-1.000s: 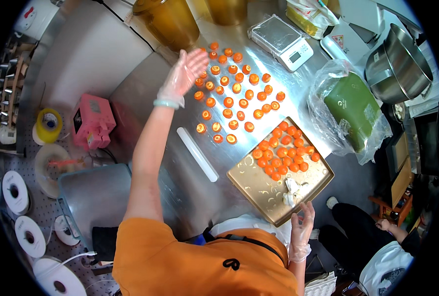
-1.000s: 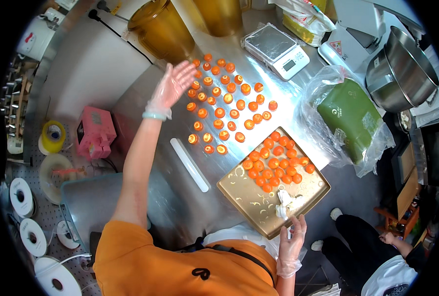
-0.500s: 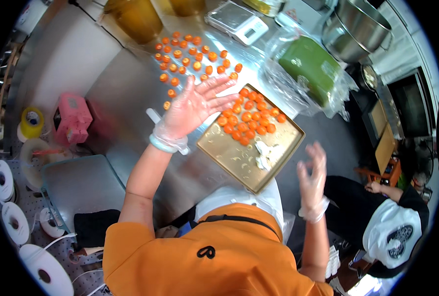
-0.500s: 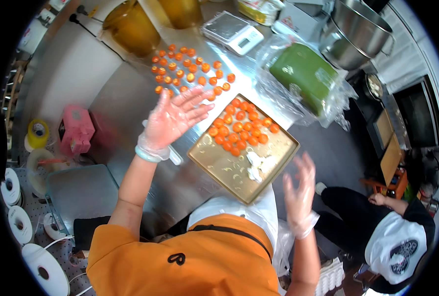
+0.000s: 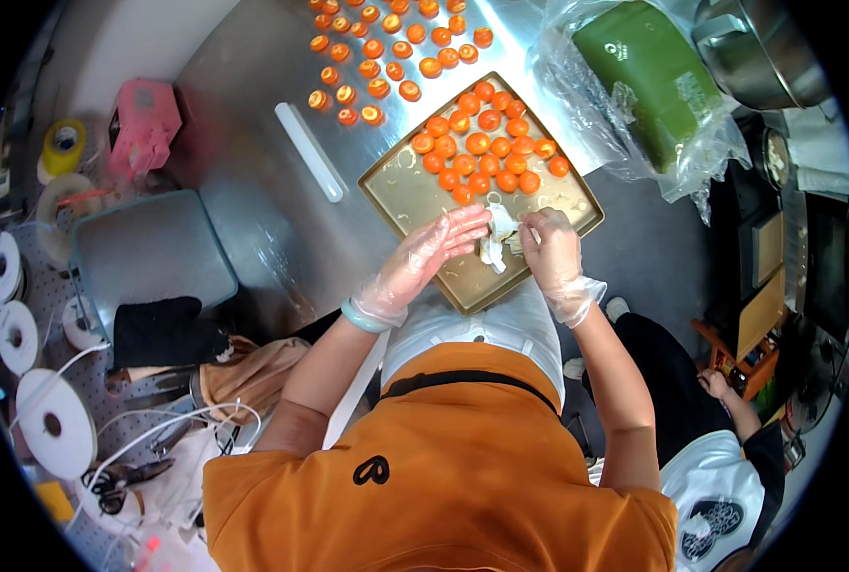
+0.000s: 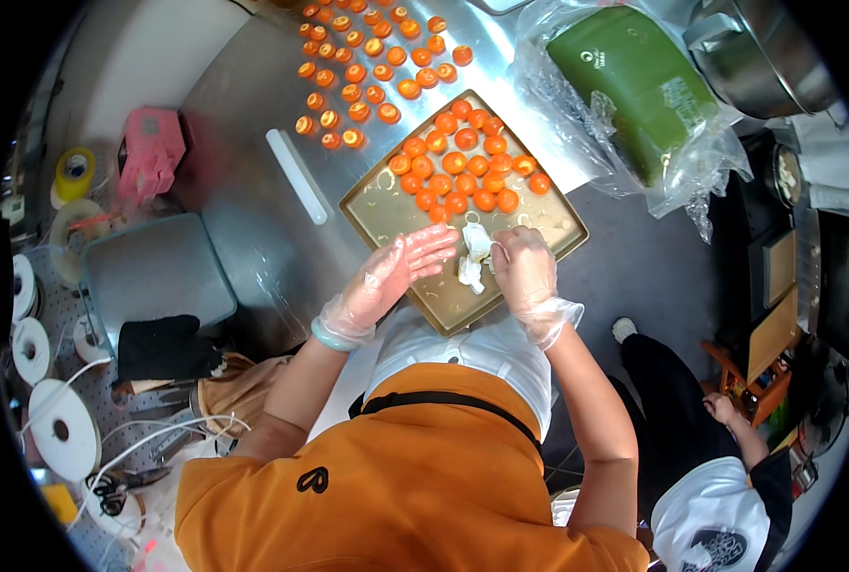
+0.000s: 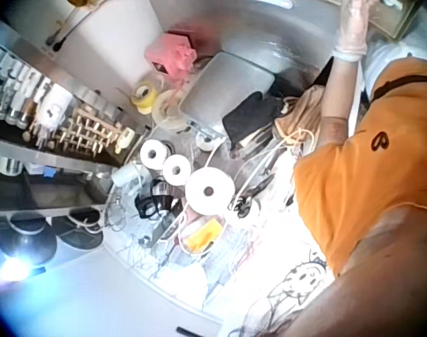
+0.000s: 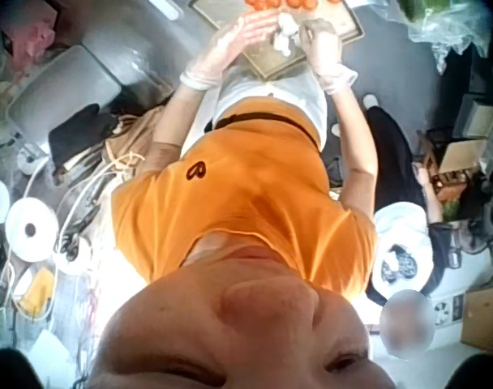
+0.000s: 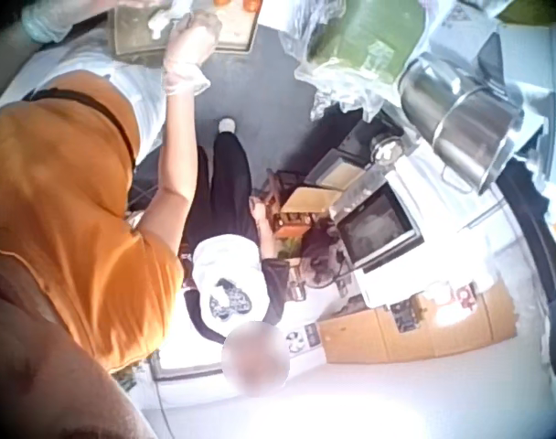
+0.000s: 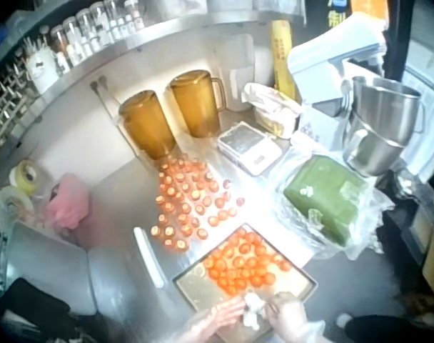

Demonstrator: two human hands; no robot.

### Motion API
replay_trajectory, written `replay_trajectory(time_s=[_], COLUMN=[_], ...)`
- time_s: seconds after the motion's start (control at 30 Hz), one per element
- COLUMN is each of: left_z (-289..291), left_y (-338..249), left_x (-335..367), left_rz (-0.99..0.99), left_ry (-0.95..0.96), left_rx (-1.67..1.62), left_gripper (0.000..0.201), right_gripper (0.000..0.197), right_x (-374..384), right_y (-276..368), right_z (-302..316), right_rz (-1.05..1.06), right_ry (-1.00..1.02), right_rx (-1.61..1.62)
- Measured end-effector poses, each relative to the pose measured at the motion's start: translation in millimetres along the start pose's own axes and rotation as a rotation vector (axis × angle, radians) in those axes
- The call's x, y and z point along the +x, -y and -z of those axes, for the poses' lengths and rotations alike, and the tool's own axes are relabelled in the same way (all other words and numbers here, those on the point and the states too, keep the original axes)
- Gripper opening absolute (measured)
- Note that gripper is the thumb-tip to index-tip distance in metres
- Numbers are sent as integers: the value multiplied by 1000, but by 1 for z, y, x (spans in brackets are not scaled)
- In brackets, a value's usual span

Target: The person uses a small white cloth to clean individual orange spheres by hand and then places them onto a metal tray in organized rows.

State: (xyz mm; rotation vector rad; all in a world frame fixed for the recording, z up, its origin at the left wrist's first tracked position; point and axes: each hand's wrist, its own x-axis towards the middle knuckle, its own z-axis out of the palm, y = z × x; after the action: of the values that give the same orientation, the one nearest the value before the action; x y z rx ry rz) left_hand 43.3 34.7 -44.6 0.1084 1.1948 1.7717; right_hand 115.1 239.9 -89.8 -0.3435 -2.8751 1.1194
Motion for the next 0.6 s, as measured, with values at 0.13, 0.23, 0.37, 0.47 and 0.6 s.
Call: replay_trajectory(time_s=[0.13,0.23,0.37,0.47,0.6], left_z=[-3,-7,-5,-2,4], left_y=[12,15,25,32,42], left_x=[0,4,10,13,19], left_rz=[-19,-3,9,26,94], left_ry=[-116,-127,-127,-121,-97], left_rx=[-60,-98,-93,-132,-170], left_gripper=[66,66,65,64,67], right_gripper=[17,21,17,12,8], right_x=[6,9,6,0,-5], right_y=[4,11,-4,-4,18], right_z=[-17,-32,-54,-51,-28], right_rz=[18,50,0,-19,35], right_ry=[19,96,75,0,-114], right_rx=[-59,-319,-399,-320,-170])
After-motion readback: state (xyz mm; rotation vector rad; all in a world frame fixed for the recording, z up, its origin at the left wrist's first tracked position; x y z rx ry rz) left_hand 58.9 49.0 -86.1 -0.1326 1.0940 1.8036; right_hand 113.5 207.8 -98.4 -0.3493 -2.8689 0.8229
